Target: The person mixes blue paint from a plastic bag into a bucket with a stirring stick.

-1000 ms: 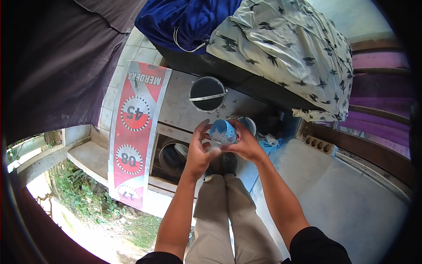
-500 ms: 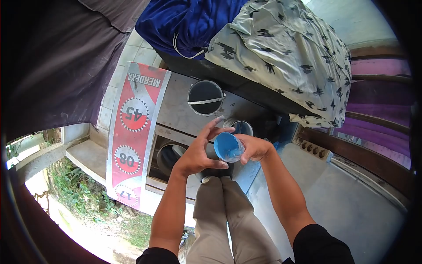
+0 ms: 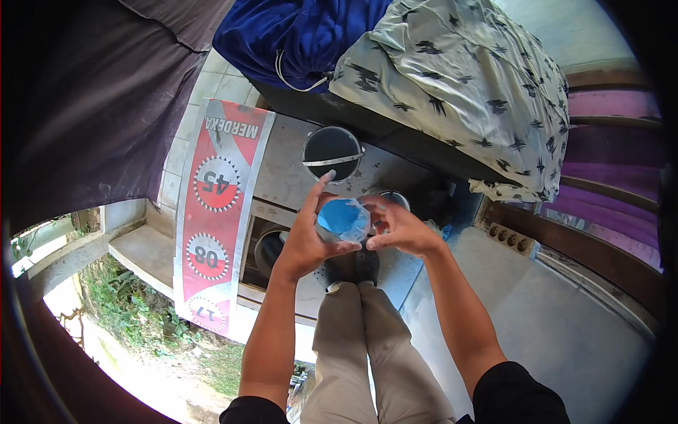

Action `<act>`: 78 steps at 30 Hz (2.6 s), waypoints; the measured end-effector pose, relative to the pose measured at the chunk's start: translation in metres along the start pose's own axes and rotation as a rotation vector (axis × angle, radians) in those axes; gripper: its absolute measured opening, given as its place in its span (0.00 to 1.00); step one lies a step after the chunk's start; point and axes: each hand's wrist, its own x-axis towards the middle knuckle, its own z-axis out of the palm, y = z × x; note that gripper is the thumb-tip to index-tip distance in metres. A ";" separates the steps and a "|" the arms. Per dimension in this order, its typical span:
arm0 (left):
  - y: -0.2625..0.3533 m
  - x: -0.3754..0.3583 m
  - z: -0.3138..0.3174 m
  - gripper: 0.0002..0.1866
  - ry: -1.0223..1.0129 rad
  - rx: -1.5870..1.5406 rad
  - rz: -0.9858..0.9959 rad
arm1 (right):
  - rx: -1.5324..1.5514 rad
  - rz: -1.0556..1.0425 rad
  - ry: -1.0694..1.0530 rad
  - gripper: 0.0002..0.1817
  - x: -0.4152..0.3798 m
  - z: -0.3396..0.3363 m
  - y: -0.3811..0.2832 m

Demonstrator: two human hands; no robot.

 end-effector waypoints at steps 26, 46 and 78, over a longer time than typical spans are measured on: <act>-0.194 0.098 -0.025 0.27 0.211 0.750 -0.015 | -0.753 -0.311 0.565 0.09 0.106 -0.040 0.099; -0.220 0.209 -0.117 0.19 0.128 0.508 -0.091 | -0.971 -0.227 0.421 0.15 0.216 -0.102 0.094; -0.259 0.202 -0.047 0.06 0.124 1.382 -0.087 | -1.484 -0.072 0.284 0.09 0.256 -0.089 0.123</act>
